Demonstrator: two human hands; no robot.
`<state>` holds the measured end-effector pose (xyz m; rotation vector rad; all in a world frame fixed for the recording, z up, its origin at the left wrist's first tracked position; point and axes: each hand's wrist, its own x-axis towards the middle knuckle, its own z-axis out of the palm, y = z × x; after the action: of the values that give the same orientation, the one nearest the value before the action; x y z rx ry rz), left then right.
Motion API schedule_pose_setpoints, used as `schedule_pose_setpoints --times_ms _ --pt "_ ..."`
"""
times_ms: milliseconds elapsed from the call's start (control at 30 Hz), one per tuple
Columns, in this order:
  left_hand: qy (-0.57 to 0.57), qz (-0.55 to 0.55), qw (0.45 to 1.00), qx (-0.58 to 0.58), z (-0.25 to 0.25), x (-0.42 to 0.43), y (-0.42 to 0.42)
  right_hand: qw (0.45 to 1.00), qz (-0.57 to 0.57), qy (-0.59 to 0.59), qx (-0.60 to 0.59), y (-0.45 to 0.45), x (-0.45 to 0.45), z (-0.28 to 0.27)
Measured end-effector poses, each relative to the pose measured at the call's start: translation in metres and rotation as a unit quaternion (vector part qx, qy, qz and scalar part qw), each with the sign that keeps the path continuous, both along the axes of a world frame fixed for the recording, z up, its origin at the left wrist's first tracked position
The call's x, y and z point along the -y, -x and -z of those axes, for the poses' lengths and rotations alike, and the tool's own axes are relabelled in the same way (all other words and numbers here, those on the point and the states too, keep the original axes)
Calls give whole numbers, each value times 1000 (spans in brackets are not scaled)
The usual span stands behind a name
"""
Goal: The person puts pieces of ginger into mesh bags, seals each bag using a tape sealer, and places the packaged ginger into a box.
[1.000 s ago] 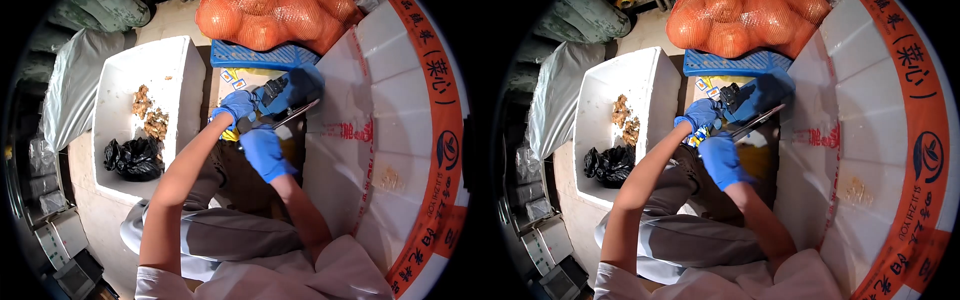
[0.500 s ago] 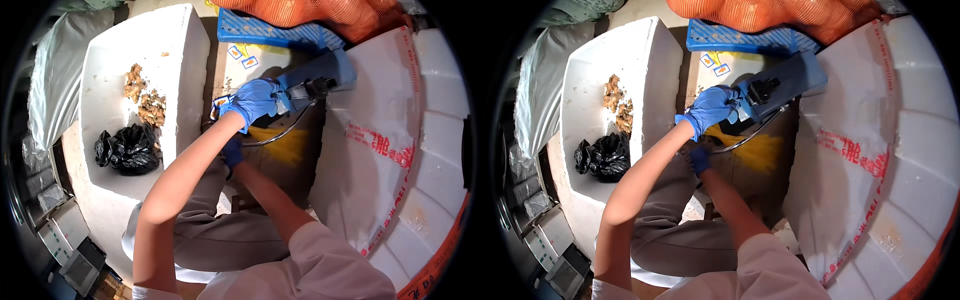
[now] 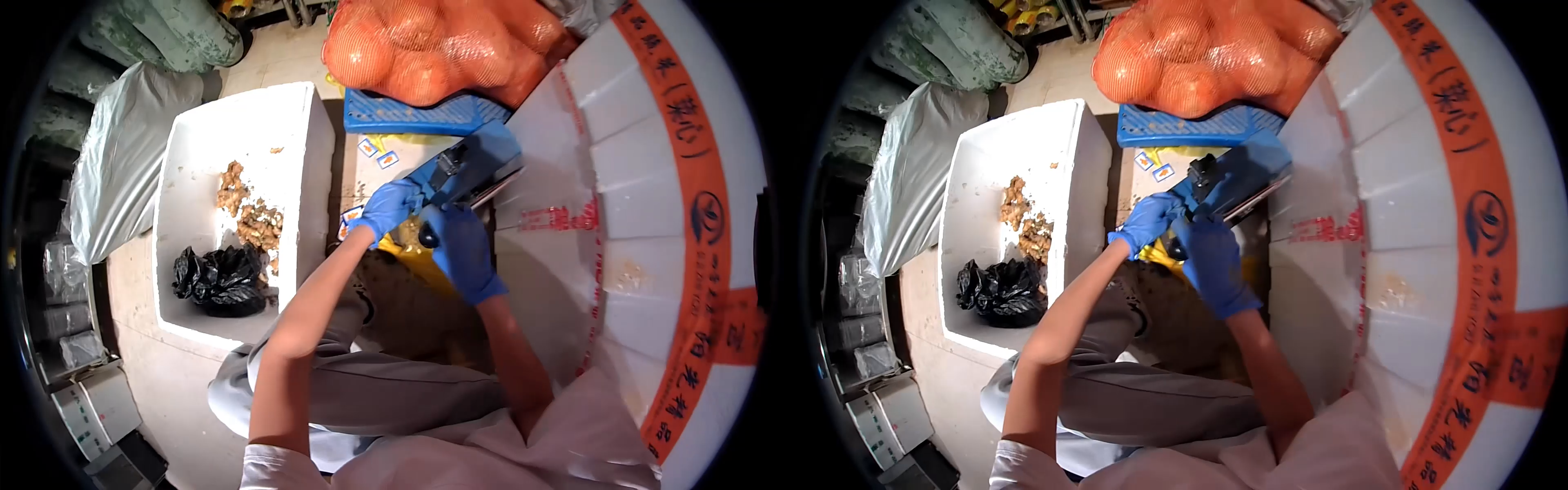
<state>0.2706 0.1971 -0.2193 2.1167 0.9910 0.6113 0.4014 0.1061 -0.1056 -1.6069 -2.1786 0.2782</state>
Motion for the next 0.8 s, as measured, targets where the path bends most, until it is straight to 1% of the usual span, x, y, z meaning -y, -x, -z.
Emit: schedule_pose_setpoints --times_ms 67,100,133,167,200,233,267,300,333,367,400,433,467,500,533,567,600,633,667,733,767,800 --pt "28 2 1000 -4 -2 14 1 996 -17 -79 -37 -4 -2 20" --pt "22 46 999 -9 6 18 0 998 -22 -56 -25 -4 3 5" --pt "-27 67 997 1 -6 33 -2 997 -30 -67 -24 -4 7 1" --pt "15 21 998 -60 -17 48 -7 981 89 -146 -90 -4 14 3" --pt "62 -23 991 -118 -22 64 -11 941 208 -216 -155 -6 25 9" --pt "86 -24 987 -137 -12 74 -10 941 203 -219 -156 -14 38 22" --pt "110 -25 981 -155 0 79 -8 947 236 -141 -165 -26 50 43" --pt "171 13 983 -59 -1 85 -2 947 268 -57 -170 -42 60 67" --pt "245 18 969 -22 -16 88 -2 955 148 72 -247 -52 62 72" --pt "256 16 967 7 -31 95 1 976 95 104 -167 -56 72 78" --pt "265 15 963 34 -47 103 5 986 42 134 -86 -46 79 60" --pt "331 11 937 114 -56 110 9 992 5 80 -95 -41 85 74" --pt "327 8 938 114 -66 118 12 994 -33 24 -102 -36 91 86" --pt "368 -1 906 210 -89 126 17 966 14 224 -127 -27 96 74" --pt "402 -9 864 303 -111 131 21 911 -47 331 -241 -18 90 66" --pt "410 -17 850 332 -126 133 25 883 -42 371 -285 -14 92 54" --pt "416 -25 835 360 -145 136 28 852 -37 408 -327 -3 95 23" --pt "489 -44 764 419 -186 144 29 821 -20 403 -403 4 97 18" --pt "491 -21 746 449 -209 145 33 782 -94 407 -463 9 95 -6" --pt "445 -23 754 483 -236 143 39 797 -74 304 -516 17 98 -41" --pt "413 3 780 469 -249 140 41 800 -72 267 -533 19 98 -57" --pt "405 -33 772 488 -268 147 43 802 -79 259 -532 19 100 -75"
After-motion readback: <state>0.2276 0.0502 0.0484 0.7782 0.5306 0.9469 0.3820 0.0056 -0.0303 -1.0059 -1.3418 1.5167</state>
